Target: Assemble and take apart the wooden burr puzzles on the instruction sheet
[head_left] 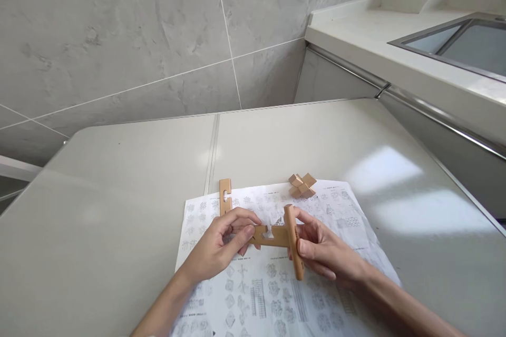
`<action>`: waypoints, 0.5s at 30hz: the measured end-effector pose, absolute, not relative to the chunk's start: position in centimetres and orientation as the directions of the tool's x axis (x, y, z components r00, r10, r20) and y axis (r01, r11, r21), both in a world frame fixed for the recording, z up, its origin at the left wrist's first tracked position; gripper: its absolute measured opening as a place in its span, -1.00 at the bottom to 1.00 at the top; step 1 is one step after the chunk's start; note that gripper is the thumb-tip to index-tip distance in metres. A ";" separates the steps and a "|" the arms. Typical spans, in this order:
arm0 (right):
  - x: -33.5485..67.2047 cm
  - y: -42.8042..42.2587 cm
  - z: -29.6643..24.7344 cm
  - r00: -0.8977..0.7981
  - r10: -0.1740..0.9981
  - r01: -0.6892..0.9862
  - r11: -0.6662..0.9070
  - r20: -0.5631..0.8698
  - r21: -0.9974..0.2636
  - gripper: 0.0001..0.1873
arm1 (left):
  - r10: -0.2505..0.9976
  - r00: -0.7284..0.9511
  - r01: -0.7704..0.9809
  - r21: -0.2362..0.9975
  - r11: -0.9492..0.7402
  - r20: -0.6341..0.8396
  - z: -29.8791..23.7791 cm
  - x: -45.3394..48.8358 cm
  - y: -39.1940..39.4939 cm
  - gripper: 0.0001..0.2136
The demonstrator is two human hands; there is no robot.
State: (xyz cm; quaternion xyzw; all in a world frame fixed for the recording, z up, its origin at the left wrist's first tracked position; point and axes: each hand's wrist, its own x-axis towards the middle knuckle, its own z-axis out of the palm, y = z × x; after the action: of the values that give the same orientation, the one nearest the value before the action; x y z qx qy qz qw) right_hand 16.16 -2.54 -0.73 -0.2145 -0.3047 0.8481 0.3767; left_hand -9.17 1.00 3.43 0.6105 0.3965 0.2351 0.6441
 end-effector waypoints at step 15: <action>16.0 -2.9 -0.8 -0.661 0.747 -0.558 -0.557 -0.076 -0.615 -0.62 | 0.783 0.564 0.208 0.962 0.174 -0.264 3.7 -9.4 1.0 -0.70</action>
State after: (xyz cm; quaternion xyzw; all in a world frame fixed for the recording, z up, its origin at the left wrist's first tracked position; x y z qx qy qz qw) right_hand 15.98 -2.91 -0.83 -0.1669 -0.2825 0.8664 0.3765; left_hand -9.42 0.96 3.70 0.6029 0.4109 0.2222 0.6468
